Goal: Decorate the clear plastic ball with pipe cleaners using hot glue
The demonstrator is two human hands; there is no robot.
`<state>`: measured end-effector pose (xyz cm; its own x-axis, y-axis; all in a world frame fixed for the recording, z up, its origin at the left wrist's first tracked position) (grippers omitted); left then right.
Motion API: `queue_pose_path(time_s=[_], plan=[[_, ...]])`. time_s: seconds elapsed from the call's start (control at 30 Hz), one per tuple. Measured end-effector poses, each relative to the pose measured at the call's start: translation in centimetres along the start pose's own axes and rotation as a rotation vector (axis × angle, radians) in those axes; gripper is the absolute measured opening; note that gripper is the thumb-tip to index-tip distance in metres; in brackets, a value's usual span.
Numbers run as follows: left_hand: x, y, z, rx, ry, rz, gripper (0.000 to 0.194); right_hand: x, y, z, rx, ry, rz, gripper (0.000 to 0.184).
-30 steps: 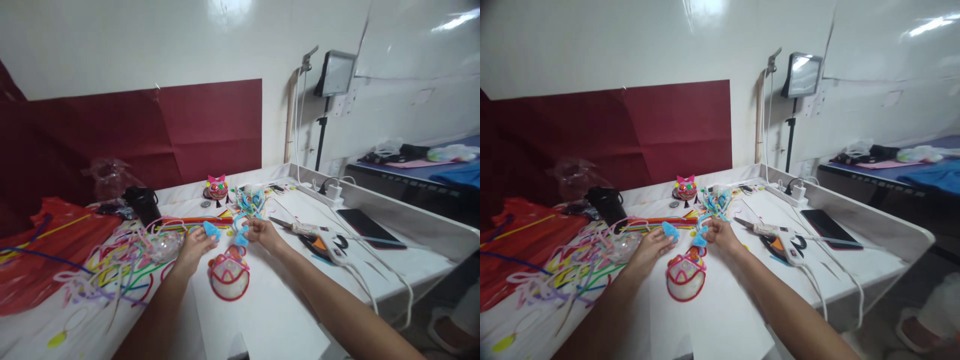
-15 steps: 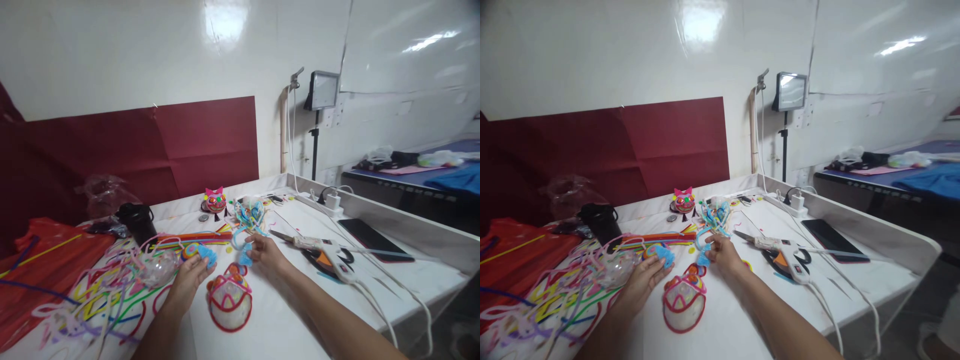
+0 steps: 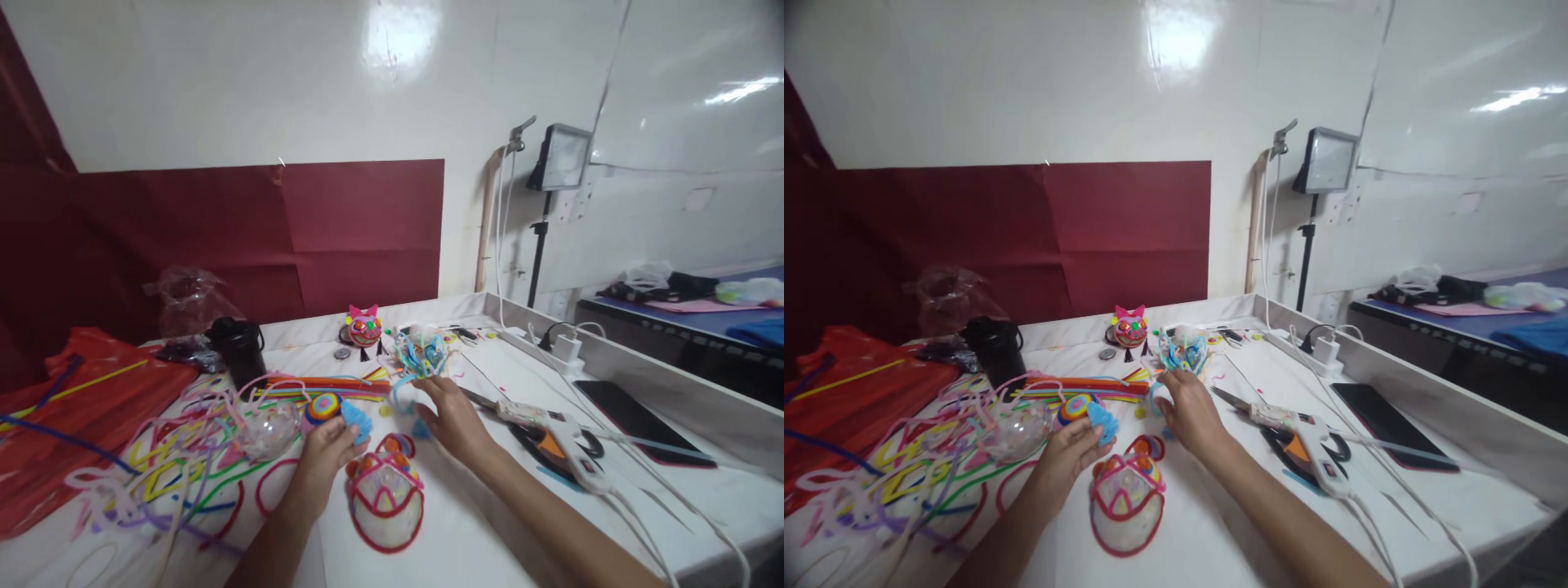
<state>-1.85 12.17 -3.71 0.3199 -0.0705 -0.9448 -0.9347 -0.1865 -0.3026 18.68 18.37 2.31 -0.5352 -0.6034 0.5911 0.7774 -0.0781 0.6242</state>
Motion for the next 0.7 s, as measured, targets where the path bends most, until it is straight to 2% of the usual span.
queue_pose_path(time_s=[0.07,0.13,0.17,0.27,0.37,0.43,0.53,0.6,0.7], plan=[[0.1,0.1,0.1,-0.005,-0.014,-0.005,0.046,3.0,0.1,3.0,0.059,0.114,-0.229,0.031],[0.2,0.2,0.2,-0.009,-0.031,-0.011,0.045,4.6,-0.6,7.3,0.110,0.145,-0.434,0.031],[0.2,0.2,0.2,-0.013,-0.035,-0.013,0.045,4.9,-1.3,9.7,0.122,0.150,-0.466,0.032],[0.4,0.4,0.4,-0.041,-0.032,-0.001,0.044,4.5,-4.7,16.7,0.181,0.152,-0.516,0.029],[0.6,0.6,0.5,-0.075,-0.033,0.023,0.040,2.5,-8.9,21.5,0.236,0.149,-0.558,0.032],[0.7,0.8,0.5,-0.094,-0.041,0.031,0.036,1.1,-11.1,23.2,0.247,0.149,-0.571,0.036],[0.9,1.2,0.6,-0.114,-0.043,0.037,0.033,-0.9,-13.2,24.2,0.253,0.134,-0.575,0.039],[0.9,1.5,0.6,-0.140,-0.044,0.025,0.034,-2.1,-13.7,24.1,0.250,0.112,-0.569,0.041],[1.0,1.7,0.8,-0.159,-0.019,0.010,0.038,-3.3,-13.4,23.6,0.209,0.072,-0.546,0.042]])
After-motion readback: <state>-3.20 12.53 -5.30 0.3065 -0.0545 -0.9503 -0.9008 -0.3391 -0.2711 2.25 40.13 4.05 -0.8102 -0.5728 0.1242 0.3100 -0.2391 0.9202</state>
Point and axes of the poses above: each hand's wrist, its own z-axis towards the middle knuckle, its own y-axis out of the back of the hand, x = y × z, the point moved 10 cm from there along z, towards the middle knuckle, and after that the axes turned 2 degrees about y, right-handed, at the moved point
